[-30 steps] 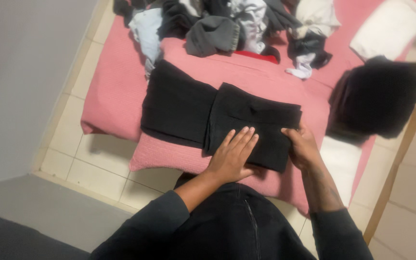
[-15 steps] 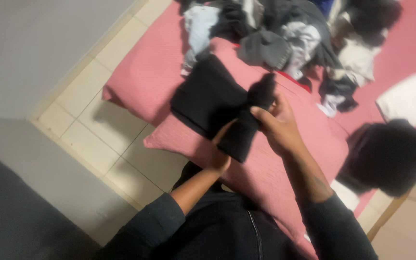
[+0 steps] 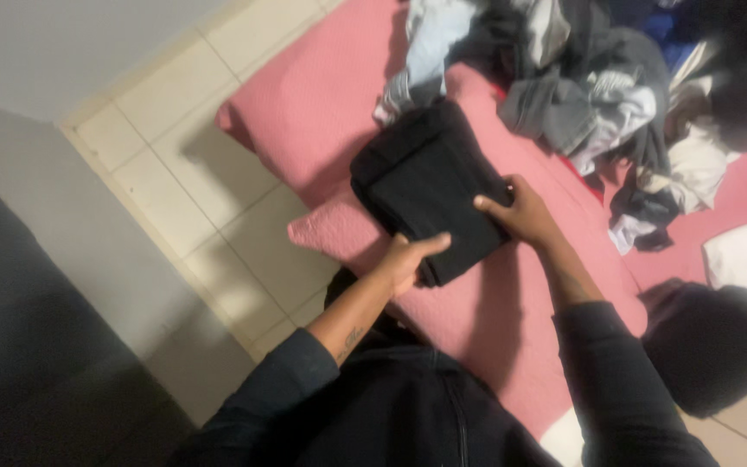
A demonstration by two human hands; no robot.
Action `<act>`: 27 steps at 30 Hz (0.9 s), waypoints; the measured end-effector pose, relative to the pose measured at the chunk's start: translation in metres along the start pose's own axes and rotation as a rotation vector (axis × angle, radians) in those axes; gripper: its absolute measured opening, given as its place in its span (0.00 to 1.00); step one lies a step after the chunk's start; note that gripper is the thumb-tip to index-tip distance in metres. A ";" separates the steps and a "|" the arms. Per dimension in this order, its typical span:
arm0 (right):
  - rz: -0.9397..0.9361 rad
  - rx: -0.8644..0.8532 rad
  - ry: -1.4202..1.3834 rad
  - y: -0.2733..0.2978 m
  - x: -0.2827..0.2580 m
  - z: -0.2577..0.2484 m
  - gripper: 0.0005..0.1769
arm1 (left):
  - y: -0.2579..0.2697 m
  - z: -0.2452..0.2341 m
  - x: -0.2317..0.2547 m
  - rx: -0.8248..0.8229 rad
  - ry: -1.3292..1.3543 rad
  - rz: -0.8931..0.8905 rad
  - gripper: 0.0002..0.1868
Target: The person folds several items of clothing on a pink bed, including black pants, striped shorts, and white shorts. They smooth and fold each item by hand, then place the folded pieces into a neat stack on the bed.
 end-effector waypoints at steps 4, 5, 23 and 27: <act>-0.018 -0.032 -0.069 0.011 -0.012 -0.003 0.31 | 0.001 0.001 0.007 0.230 -0.047 -0.151 0.32; -0.048 -0.017 -0.079 0.018 -0.015 -0.006 0.29 | 0.006 0.003 0.001 0.219 -0.043 -0.155 0.34; 0.173 -0.052 -0.642 0.188 0.094 -0.050 0.31 | 0.136 0.030 -0.031 0.167 -1.719 1.170 0.42; 0.105 -0.222 -0.492 0.160 0.094 -0.082 0.30 | 0.119 0.029 -0.012 -0.137 -1.823 0.909 0.49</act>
Point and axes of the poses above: each hand's wrist, its own y-axis away from the middle knuckle, its own z-axis out of the palm, x = y × z, the point moved 2 cm from there along -y, towards the middle knuckle, and after that the axes turned 9 degrees about -y, right-handed, at the moved point
